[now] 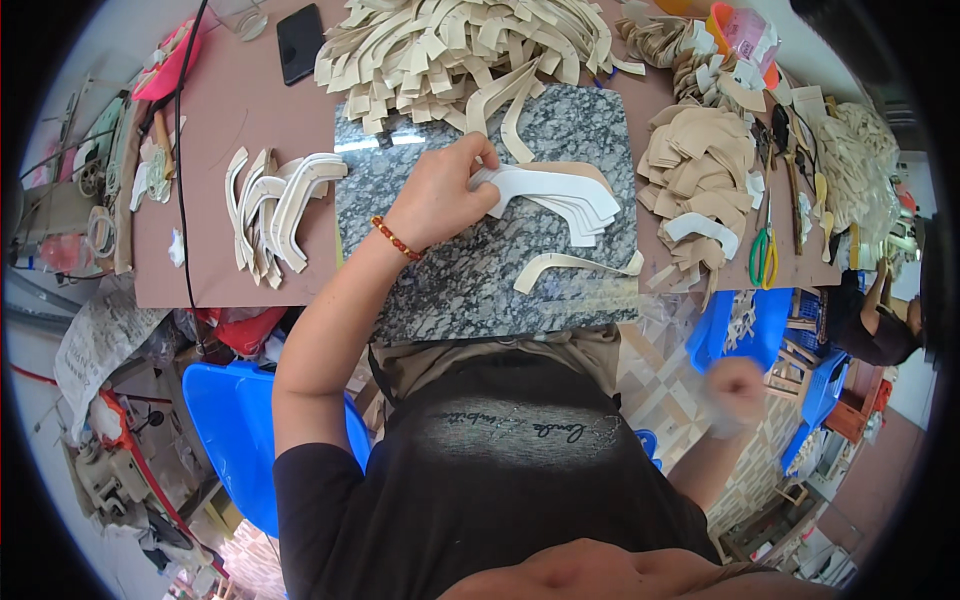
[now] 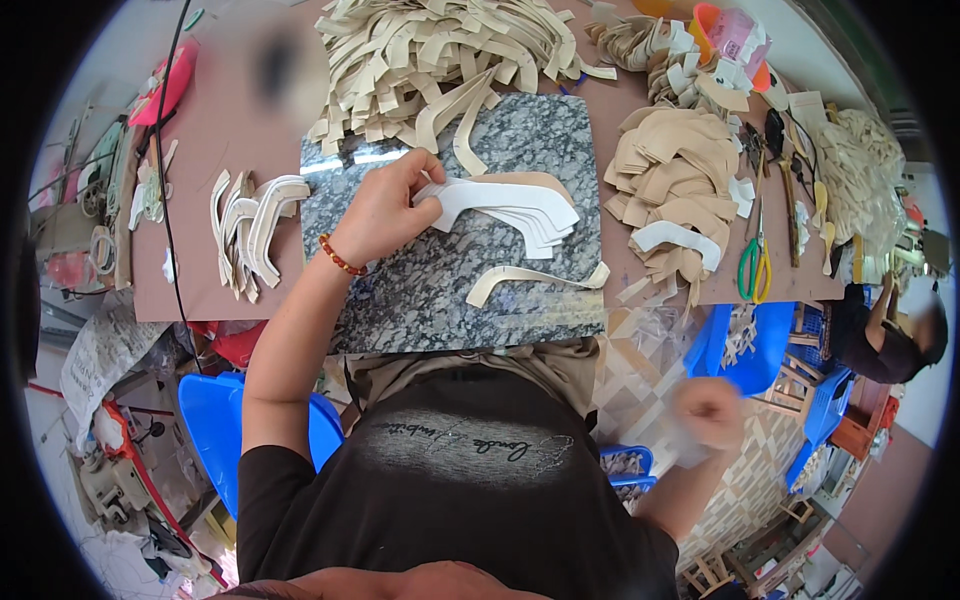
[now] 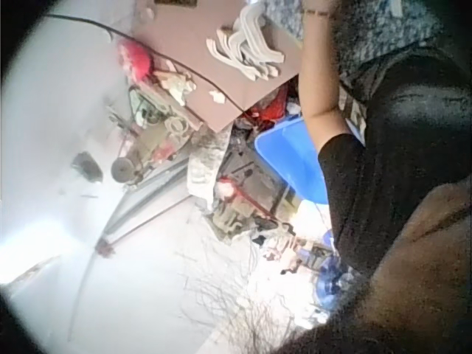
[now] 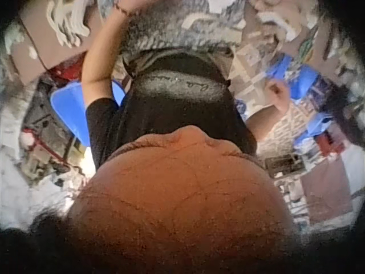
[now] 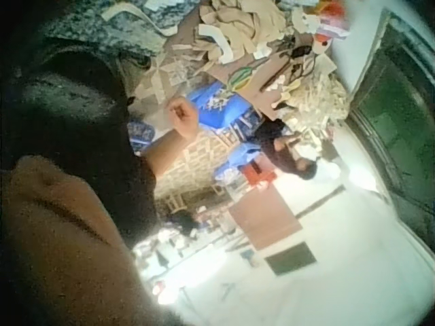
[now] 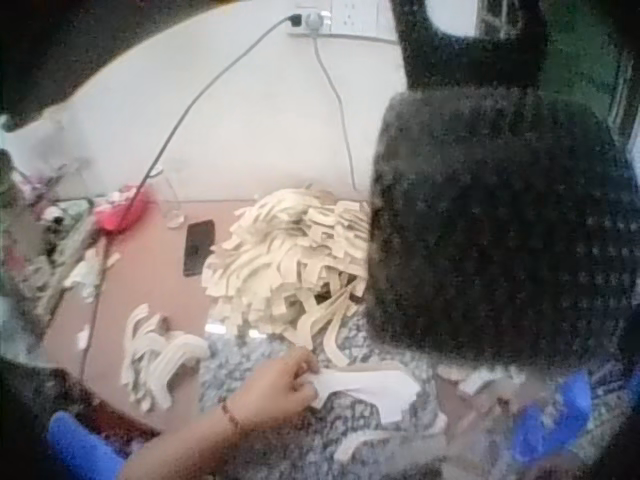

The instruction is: The person attaches strips onto curved shoe components by hand on a marble slab, presses them together, and stacks the assembled pieces.

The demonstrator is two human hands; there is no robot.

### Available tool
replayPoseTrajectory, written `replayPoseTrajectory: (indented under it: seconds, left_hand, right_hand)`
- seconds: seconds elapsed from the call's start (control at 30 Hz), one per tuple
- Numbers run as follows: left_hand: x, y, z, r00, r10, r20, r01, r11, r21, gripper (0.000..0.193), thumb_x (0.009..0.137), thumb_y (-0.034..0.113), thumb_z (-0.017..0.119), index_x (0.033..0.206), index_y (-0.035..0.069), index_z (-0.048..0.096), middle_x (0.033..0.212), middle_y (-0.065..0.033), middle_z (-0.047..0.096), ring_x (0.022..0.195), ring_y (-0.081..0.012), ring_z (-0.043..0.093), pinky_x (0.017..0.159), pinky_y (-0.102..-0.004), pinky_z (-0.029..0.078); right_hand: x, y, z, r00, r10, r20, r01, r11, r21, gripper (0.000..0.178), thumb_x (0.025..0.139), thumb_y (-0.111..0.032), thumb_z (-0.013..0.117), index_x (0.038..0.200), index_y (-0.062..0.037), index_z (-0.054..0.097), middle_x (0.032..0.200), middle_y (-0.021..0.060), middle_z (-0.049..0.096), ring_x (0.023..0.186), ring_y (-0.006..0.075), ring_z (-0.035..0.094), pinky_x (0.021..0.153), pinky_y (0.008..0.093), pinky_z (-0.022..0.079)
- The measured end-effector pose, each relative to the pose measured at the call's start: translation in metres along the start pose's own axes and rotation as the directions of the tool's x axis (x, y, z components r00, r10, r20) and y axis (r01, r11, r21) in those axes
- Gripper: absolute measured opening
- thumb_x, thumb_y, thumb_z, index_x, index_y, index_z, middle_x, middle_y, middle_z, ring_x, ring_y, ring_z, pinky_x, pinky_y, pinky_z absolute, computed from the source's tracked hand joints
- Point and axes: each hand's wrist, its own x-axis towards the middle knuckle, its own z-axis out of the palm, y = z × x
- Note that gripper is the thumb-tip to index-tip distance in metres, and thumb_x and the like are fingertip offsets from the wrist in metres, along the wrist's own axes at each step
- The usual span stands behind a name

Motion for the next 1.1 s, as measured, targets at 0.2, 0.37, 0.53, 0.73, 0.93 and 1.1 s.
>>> replayPoseTrajectory:
  seconds: [0.2,0.37,0.53,0.73,0.93,1.1]
  left_hand:
    - [-0.012,-0.005,0.008,0.876,0.408,-0.257,-0.324,0.893,0.312,0.023,0.083,0.011,0.075,0.103,0.001,0.070,0.099,-0.0154,0.063,0.091,-0.0349,0.063,0.082,-0.0419,0.052]
    - [-0.026,-0.007,0.031,0.873,0.435,-0.220,-0.292,0.828,0.480,0.040,0.079,0.011,0.082,0.115,0.001,0.068,0.103,-0.0148,0.065,0.093,-0.0336,0.063,0.081,-0.0409,0.053]
    - [-0.030,-0.007,0.042,0.867,0.433,-0.245,-0.286,0.837,0.467,0.038,0.080,0.008,0.080,0.115,0.001,0.067,0.103,-0.0142,0.065,0.094,-0.0335,0.063,0.082,-0.0407,0.053]
    - [-0.030,-0.010,0.046,0.730,0.616,-0.295,-0.361,0.715,0.599,0.030,0.080,0.006,0.078,0.108,0.004,0.067,0.104,-0.0109,0.066,0.095,-0.0308,0.063,0.081,-0.0407,0.053]
    - [-0.056,0.001,0.039,0.878,0.336,-0.342,-0.315,0.942,0.117,0.018,0.089,0.003,0.073,0.107,0.002,0.068,0.086,-0.0068,0.070,0.078,-0.0189,0.069,0.071,-0.0314,0.056]
    - [-0.112,-0.016,0.021,0.996,-0.049,-0.079,0.040,0.993,-0.111,0.022,0.090,0.003,0.076,0.110,0.002,0.068,0.087,-0.0054,0.070,0.073,-0.0090,0.067,0.066,-0.0247,0.054]
  right_hand:
    - [0.051,-0.003,0.077,0.964,0.223,-0.148,-0.264,0.715,-0.648,0.016,0.085,-0.004,0.071,0.100,-0.0025,0.070,0.081,0.0128,0.067,0.072,0.0279,0.067,0.065,0.0366,0.053]
    - [0.161,-0.018,0.133,0.902,-0.405,-0.151,0.100,0.535,-0.839,0.023,0.085,-0.012,0.076,0.107,-0.0077,0.070,0.094,0.0094,0.068,0.085,0.0258,0.067,0.077,0.0393,0.051]
    - [0.181,0.006,0.148,0.957,-0.284,-0.062,0.108,0.546,-0.831,0.021,0.084,-0.011,0.076,0.104,-0.0079,0.069,0.096,0.0084,0.068,0.084,0.0261,0.066,0.075,0.0356,0.051]
    - [0.152,-0.010,0.139,0.938,-0.207,-0.279,0.038,0.860,-0.508,0.011,0.090,-0.002,0.070,0.100,-0.0053,0.066,0.088,0.0074,0.068,0.070,0.0186,0.064,0.064,0.0310,0.050]
    - [0.122,-0.015,0.107,0.829,0.004,-0.559,0.005,1.000,0.015,0.007,0.100,-0.003,0.062,0.106,-0.0013,0.062,0.087,0.0046,0.068,0.061,0.0036,0.053,0.056,0.0186,0.042]
    - [0.132,-0.018,0.103,0.861,0.052,-0.507,0.061,0.977,0.205,0.006,0.101,-0.003,0.059,0.107,-0.0002,0.061,0.083,0.0051,0.067,0.058,0.0022,0.048,0.054,0.0160,0.038]
